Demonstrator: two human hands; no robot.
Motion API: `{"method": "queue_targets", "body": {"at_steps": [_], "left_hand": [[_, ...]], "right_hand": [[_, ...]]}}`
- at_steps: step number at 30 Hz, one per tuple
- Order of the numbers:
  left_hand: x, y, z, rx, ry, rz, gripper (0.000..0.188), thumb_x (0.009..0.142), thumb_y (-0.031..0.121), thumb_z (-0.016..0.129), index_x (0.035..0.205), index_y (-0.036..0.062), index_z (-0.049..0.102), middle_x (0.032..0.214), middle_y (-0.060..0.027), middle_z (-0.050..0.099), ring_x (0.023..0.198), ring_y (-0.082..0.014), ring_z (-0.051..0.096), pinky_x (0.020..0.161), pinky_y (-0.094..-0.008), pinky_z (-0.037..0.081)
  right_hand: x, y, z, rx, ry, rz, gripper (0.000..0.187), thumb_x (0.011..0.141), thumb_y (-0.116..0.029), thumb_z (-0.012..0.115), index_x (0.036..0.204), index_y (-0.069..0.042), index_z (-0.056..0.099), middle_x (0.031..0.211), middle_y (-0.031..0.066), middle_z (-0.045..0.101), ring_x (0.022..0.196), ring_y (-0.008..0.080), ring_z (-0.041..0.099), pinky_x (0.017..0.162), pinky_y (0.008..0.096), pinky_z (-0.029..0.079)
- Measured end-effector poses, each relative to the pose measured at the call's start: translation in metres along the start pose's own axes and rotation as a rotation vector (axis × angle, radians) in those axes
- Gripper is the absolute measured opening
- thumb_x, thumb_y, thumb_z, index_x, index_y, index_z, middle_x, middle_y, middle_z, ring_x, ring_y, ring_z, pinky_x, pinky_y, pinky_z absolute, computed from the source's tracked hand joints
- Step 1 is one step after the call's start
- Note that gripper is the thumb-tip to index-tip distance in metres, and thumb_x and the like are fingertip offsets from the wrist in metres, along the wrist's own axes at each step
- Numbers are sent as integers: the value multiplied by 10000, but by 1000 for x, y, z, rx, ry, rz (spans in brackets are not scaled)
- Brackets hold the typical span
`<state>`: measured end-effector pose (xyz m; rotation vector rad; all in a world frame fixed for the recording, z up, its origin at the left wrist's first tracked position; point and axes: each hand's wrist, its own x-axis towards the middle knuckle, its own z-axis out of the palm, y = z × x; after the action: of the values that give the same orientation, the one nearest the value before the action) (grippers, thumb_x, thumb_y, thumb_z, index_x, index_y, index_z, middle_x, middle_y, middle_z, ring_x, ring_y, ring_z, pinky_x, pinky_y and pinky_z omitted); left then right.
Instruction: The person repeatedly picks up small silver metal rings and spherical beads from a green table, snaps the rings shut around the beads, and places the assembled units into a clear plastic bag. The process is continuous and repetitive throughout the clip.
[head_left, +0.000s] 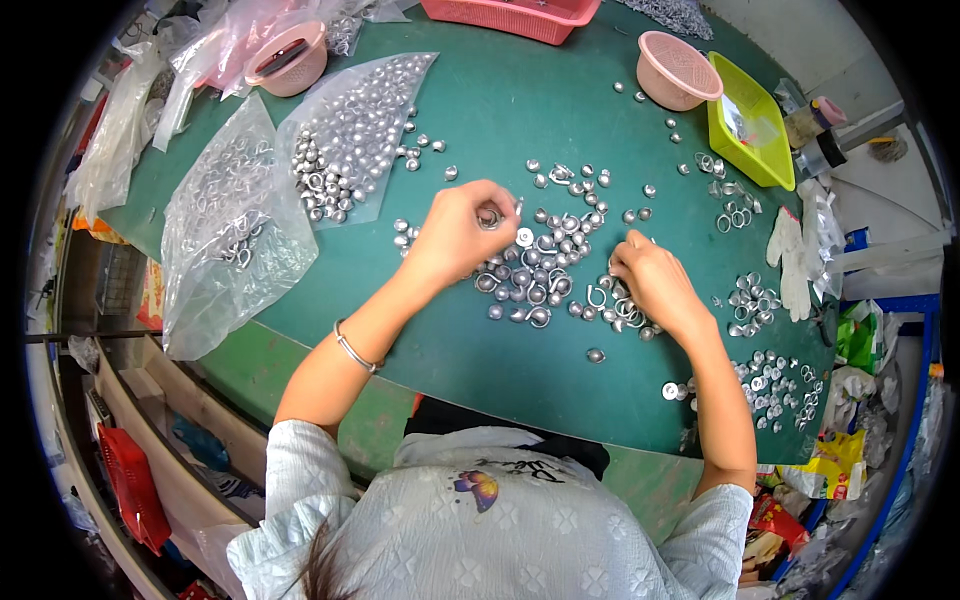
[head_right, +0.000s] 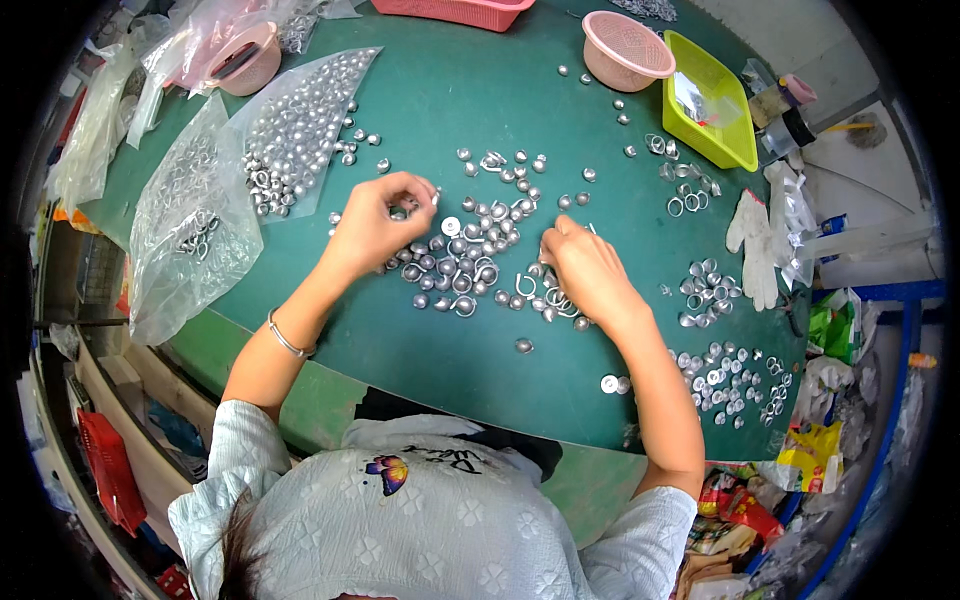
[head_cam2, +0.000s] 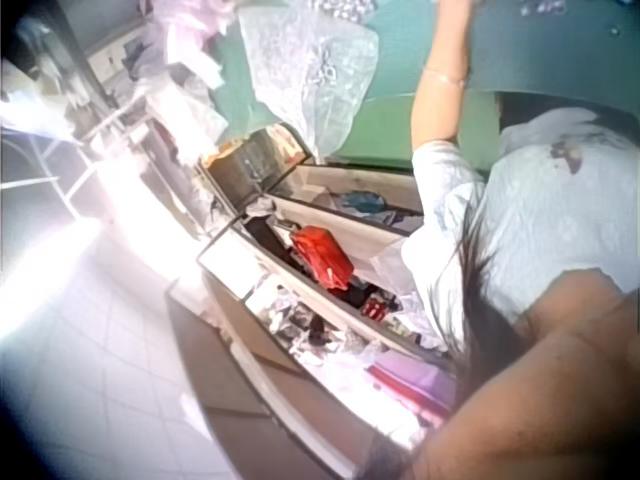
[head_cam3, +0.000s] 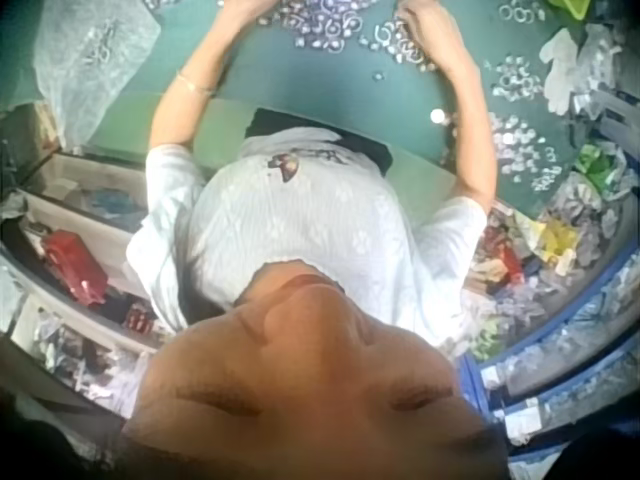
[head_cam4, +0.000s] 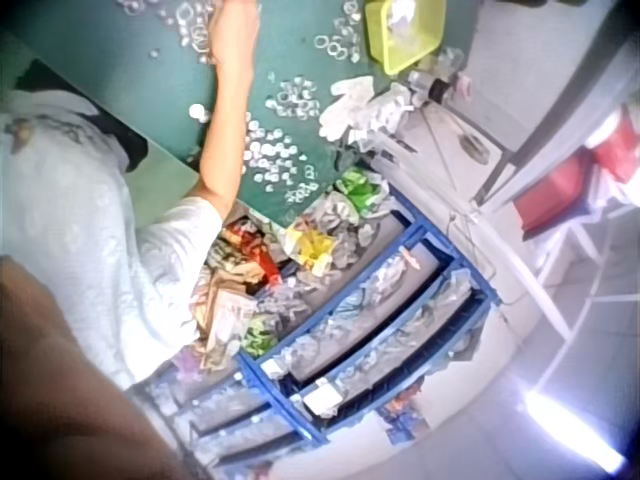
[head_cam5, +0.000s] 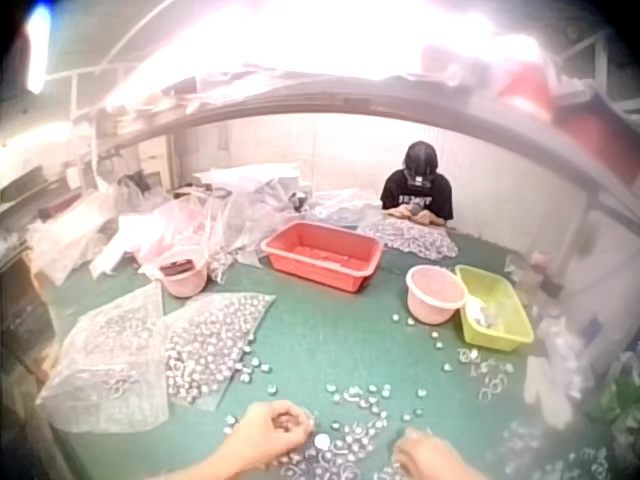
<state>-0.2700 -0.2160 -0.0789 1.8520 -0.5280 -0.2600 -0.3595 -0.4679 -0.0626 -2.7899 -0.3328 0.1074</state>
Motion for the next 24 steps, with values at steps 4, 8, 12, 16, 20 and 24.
{"method": "queue_targets", "body": {"at_steps": [4,8,12,16,20,24], "left_hand": [[-4,7,-9,-731,-72,-248,114,836,37,579,923,-29,543,989,-158,632,858,-213,647,755,-265,521],[-13,10,-5,-935,-133,-326,293,845,34,566,1112,-57,485,1018,-163,617,937,-229,626,767,-279,531],[-4,-4,-12,-1003,-79,-355,344,850,50,567,1169,-54,494,1048,-142,606,923,-180,603,769,-263,515],[-6,1,-23,-417,49,-295,248,824,58,608,1065,-1,600,1041,-87,591,841,-128,569,733,-239,452],[-2,-8,-26,366,19,85,280,709,77,714,967,10,626,937,-117,536,885,-266,530,803,-341,438],[0,-4,-20,577,-125,259,275,712,71,707,965,5,623,976,-127,526,926,-294,511,821,-364,421]], "right_hand": [[-4,14,-5,540,82,202,132,817,-82,610,886,22,567,759,122,540,629,206,506,593,329,416],[-6,3,-16,509,66,267,192,792,-67,635,971,-21,580,799,128,575,669,212,546,626,346,443],[-5,-1,0,72,72,134,185,760,-89,659,920,-27,590,836,161,605,740,355,573,664,420,457],[-3,-6,-6,179,22,214,155,749,-87,667,834,-6,565,816,161,603,732,355,571,664,419,452],[-11,10,-6,867,89,268,148,811,-116,658,792,-30,538,682,15,526,592,94,463,537,267,379],[-25,26,-18,1895,82,193,107,874,-114,576,929,-54,507,697,-32,448,586,64,377,509,194,319]]}}
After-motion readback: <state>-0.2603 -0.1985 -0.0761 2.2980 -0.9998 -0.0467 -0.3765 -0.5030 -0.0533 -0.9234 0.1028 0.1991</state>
